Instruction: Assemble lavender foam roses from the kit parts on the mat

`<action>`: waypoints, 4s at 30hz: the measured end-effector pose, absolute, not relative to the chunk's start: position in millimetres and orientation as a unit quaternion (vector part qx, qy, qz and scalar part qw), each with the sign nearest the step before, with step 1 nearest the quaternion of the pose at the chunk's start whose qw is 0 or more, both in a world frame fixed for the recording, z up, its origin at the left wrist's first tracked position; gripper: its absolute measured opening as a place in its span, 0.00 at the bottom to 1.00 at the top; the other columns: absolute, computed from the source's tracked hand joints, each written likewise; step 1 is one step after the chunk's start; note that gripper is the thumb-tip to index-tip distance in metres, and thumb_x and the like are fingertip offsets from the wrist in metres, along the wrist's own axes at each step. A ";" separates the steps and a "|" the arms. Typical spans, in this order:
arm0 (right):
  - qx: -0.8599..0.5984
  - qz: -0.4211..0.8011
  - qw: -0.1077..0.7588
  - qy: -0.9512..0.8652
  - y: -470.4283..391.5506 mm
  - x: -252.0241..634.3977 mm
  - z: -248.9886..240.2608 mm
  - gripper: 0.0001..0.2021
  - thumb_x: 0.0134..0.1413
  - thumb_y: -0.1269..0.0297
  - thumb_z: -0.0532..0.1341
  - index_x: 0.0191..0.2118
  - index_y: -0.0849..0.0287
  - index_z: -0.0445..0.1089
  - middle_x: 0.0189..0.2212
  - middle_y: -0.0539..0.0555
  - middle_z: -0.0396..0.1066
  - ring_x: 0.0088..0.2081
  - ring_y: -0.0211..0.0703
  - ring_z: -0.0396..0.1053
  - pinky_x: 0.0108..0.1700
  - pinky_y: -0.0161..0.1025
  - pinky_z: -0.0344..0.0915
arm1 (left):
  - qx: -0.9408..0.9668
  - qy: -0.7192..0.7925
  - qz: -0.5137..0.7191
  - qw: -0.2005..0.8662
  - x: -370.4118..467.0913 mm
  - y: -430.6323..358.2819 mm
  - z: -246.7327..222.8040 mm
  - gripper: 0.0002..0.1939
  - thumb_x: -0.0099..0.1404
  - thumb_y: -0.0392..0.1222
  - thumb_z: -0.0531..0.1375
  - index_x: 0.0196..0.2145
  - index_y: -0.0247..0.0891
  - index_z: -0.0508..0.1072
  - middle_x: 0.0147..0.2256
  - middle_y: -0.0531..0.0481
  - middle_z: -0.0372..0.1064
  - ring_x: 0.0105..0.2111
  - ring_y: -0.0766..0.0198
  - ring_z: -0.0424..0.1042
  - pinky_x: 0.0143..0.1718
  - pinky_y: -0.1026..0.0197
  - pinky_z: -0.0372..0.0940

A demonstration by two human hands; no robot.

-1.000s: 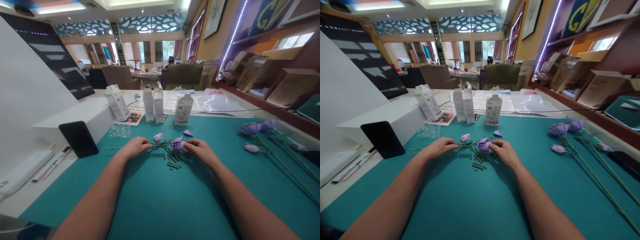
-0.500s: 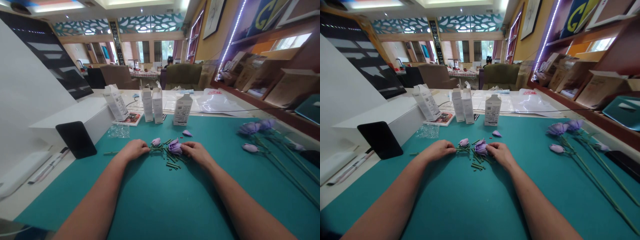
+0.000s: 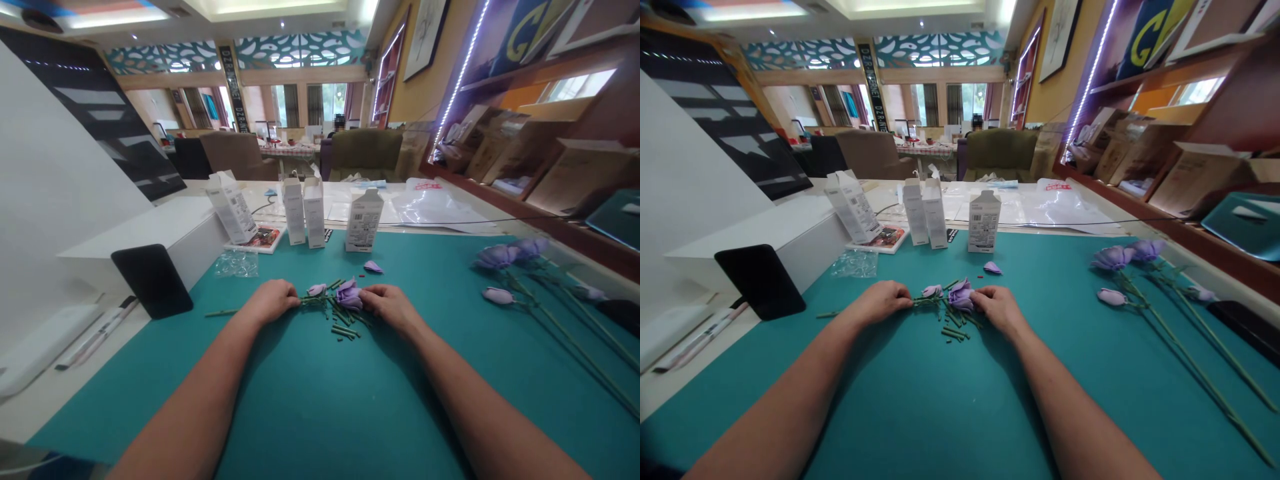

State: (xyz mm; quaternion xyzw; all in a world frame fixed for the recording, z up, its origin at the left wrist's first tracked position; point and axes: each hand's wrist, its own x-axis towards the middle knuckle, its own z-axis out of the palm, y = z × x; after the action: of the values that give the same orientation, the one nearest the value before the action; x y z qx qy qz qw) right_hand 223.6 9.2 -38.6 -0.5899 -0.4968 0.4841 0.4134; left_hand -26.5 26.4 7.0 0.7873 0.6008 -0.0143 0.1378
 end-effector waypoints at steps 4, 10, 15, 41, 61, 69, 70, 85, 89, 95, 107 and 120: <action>-0.586 0.484 0.420 -0.495 10.0 222.8 -40.0 0.10 0.41 0.61 0.65 0.28 0.63 0.76 0.18 0.50 0.69 0.20 0.35 0.61 0.22 0.33 0.54 | 0.787 0.606 0.001 0.119 -24.8 22.3 12.4 0.08 0.58 0.41 0.58 0.32 0.40 0.78 0.32 0.47 0.76 0.32 0.59 0.72 0.31 0.63 0.59; -0.582 0.479 0.437 -0.491 9.8 228.0 -40.4 0.12 0.42 0.62 0.64 0.34 0.62 0.75 0.23 0.53 0.72 0.23 0.38 0.66 0.22 0.33 0.56 | 0.819 0.568 0.063 0.061 -1.9 12.8 20.1 0.11 0.64 0.42 0.53 0.39 0.40 0.74 0.41 0.45 0.72 0.41 0.57 0.69 0.38 0.61 0.61; -0.580 0.475 0.440 -0.495 9.5 232.1 -42.2 0.13 0.42 0.61 0.64 0.36 0.61 0.74 0.25 0.54 0.73 0.25 0.40 0.69 0.23 0.34 0.58 | 0.839 0.537 0.044 0.077 10.1 31.5 9.9 0.17 0.65 0.38 0.51 0.49 0.39 0.71 0.49 0.42 0.69 0.47 0.55 0.68 0.45 0.59 0.61; -0.634 0.296 0.416 -0.581 35.9 266.3 -37.3 0.13 0.49 0.62 0.58 0.39 0.60 0.75 0.30 0.54 0.75 0.30 0.41 0.69 0.32 0.37 0.64 | 0.847 0.525 0.065 0.038 36.0 20.7 27.0 0.17 0.68 0.47 0.49 0.46 0.42 0.73 0.49 0.44 0.69 0.48 0.50 0.64 0.45 0.50 0.60; -0.682 -0.002 0.175 -0.710 80.5 254.5 -47.2 0.09 0.56 0.67 0.56 0.31 0.59 0.74 0.38 0.62 0.71 0.43 0.53 0.65 0.39 0.42 0.57 | 0.850 0.523 0.068 -0.001 43.2 6.1 -5.0 0.15 0.63 0.50 0.58 0.45 0.40 0.69 0.43 0.44 0.72 0.44 0.50 0.65 0.40 0.52 0.55; -0.686 0.081 0.275 -0.669 62.5 258.5 -44.1 0.11 0.50 0.57 0.61 0.22 0.56 0.69 0.26 0.54 0.68 0.31 0.45 0.64 0.32 0.38 0.54 | 0.845 0.530 0.073 0.016 43.3 8.9 -6.4 0.15 0.63 0.49 0.58 0.44 0.40 0.71 0.42 0.44 0.72 0.44 0.50 0.66 0.40 0.53 0.57; -0.685 0.098 0.296 -0.659 59.3 258.4 -42.0 0.12 0.50 0.56 0.61 0.22 0.56 0.68 0.24 0.53 0.68 0.30 0.44 0.63 0.31 0.38 0.54 | 0.844 0.531 0.072 0.022 43.1 9.9 -7.3 0.15 0.63 0.49 0.57 0.44 0.40 0.71 0.42 0.44 0.72 0.44 0.50 0.66 0.40 0.53 0.57; -0.566 0.424 0.467 -0.531 12.9 243.1 -11.8 0.16 0.45 0.50 0.60 0.30 0.60 0.70 0.24 0.52 0.71 0.23 0.36 0.66 0.25 0.34 0.64 | 0.836 0.542 0.076 0.027 42.5 15.3 -16.0 0.14 0.63 0.49 0.57 0.43 0.42 0.72 0.43 0.46 0.73 0.45 0.50 0.66 0.40 0.54 0.58; -0.568 0.434 0.467 -0.521 10.1 239.2 -9.8 0.15 0.41 0.51 0.63 0.23 0.60 0.68 0.18 0.47 0.64 0.19 0.32 0.60 0.22 0.32 0.60 | 0.838 0.540 0.075 0.021 42.4 15.8 -16.8 0.14 0.62 0.49 0.57 0.43 0.41 0.72 0.42 0.45 0.73 0.44 0.51 0.67 0.39 0.55 0.58; -0.571 0.461 0.451 -0.508 6.9 232.8 -6.6 0.14 0.34 0.56 0.66 0.25 0.58 0.65 0.19 0.49 0.70 0.19 0.35 0.64 0.23 0.35 0.62 | 0.838 0.540 0.075 0.013 42.3 14.0 -17.3 0.13 0.63 0.49 0.57 0.42 0.41 0.72 0.41 0.45 0.72 0.42 0.52 0.69 0.39 0.54 0.57; -0.611 0.419 0.407 -0.534 0.0 225.0 -2.2 0.09 0.39 0.59 0.62 0.21 0.59 0.66 0.17 0.48 0.67 0.18 0.34 0.62 0.21 0.33 0.57 | 0.843 0.533 0.070 0.027 42.7 11.8 -14.4 0.11 0.64 0.46 0.56 0.40 0.38 0.72 0.40 0.45 0.72 0.40 0.54 0.71 0.39 0.54 0.60; -0.621 0.310 0.386 -0.607 4.0 216.5 -19.8 0.14 0.39 0.52 0.58 0.17 0.57 0.63 0.15 0.48 0.61 0.21 0.37 0.56 0.25 0.36 0.52 | 0.850 0.520 0.079 0.023 42.3 13.1 -19.0 0.10 0.64 0.45 0.57 0.38 0.38 0.72 0.39 0.45 0.72 0.40 0.54 0.71 0.40 0.56 0.61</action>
State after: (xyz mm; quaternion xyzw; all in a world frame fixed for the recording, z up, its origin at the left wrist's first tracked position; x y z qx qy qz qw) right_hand 216.5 4.0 -19.8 -0.6213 -0.6071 0.3100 0.3864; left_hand 42.3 13.1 -19.0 0.8500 0.5205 0.0785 0.0228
